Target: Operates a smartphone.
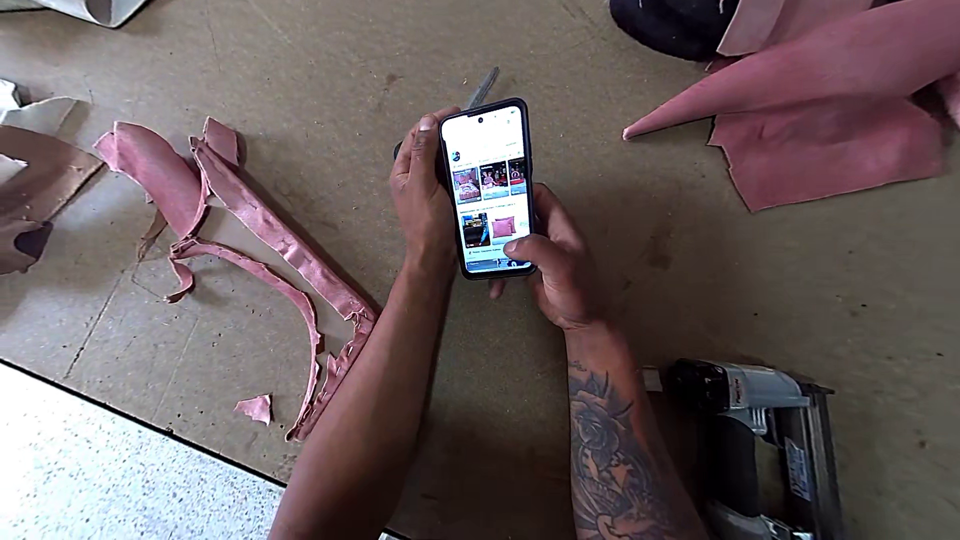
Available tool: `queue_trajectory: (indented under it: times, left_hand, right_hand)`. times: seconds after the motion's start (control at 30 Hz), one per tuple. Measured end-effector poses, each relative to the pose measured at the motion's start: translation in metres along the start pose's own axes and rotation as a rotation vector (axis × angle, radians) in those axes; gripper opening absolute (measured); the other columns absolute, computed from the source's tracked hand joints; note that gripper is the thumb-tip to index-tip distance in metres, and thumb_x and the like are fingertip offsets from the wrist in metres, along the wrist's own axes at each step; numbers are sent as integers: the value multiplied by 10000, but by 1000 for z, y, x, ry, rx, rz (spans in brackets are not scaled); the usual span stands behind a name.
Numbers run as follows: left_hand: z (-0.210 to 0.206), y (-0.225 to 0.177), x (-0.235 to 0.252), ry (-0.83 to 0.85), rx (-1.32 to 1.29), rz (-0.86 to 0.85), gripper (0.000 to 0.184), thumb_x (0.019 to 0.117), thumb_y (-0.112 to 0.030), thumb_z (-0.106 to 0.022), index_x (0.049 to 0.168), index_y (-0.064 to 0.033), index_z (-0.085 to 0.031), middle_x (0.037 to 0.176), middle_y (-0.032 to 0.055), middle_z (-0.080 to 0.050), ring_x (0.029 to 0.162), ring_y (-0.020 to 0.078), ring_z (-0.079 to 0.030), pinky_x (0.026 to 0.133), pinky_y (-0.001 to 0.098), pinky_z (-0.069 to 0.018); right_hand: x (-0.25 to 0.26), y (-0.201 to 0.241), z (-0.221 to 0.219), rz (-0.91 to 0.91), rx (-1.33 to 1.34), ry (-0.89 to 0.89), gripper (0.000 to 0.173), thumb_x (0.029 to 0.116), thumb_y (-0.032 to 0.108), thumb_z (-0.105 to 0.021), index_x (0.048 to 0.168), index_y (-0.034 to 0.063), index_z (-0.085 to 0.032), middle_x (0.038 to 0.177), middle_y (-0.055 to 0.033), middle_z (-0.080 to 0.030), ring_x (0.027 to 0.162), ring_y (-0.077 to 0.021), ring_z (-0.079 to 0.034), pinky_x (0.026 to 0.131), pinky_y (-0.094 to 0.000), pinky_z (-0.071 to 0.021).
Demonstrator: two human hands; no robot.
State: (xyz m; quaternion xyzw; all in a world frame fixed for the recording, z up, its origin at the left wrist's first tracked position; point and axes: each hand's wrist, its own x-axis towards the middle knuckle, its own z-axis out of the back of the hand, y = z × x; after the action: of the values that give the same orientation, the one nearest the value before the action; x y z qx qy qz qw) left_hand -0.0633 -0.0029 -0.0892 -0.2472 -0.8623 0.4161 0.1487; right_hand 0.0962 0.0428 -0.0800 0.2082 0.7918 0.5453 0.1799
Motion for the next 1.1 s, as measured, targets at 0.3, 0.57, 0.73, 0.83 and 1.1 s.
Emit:
queue_trajectory:
  times: [0.3, 0.57, 0.73, 0.83, 1.1]
  left_hand:
    - [-8, -2, -9, 259, 60, -5, 433, 1147, -216, -300, 1291, 48, -611, 1081, 198, -706, 985, 261, -717, 901, 453, -615]
    - [-16, 7, -22, 304, 20, 107, 486, 1148, -298, -257, 1231, 22, -612, 1047, 189, -700, 970, 266, -716, 888, 483, -611]
    - [-18, 8, -26, 276, 12, 129, 536, 1146, -351, -227, 1230, 11, -615, 1048, 189, -704, 968, 268, -719, 878, 489, -612]
    - [-19, 9, -28, 270, -1, 138, 544, 1144, -366, -227, 1232, 7, -613, 1056, 189, -706, 972, 267, -721, 880, 492, -612]
    - [-18, 10, -28, 258, -27, 141, 540, 1136, -360, -241, 1176, 12, -630, 1030, 193, -709, 953, 273, -724, 858, 493, -615]
  right_hand:
    - [2, -3, -1, 81, 75, -112, 368, 1116, 234, -309, 1383, 55, -487, 1108, -201, -678, 740, -274, -718, 470, -372, -595]
    - [0, -3, 8, 179, 77, -135, 420, 954, 35, -456, 1373, 17, -461, 1091, -200, -656, 686, -246, -680, 458, -351, -568]
    - [0, -1, 7, 182, 35, -166, 375, 968, 13, -456, 1341, 12, -494, 1047, -194, -661, 635, -230, -659, 429, -332, -547]
    - [1, -1, 6, 178, 44, -188, 322, 1060, 107, -401, 1350, 26, -514, 1034, -196, -673, 613, -225, -659, 410, -325, -540]
    - [0, -3, 6, 191, 40, -173, 358, 1108, 219, -355, 1372, 38, -517, 1053, -194, -674, 629, -233, -664, 416, -324, -543]
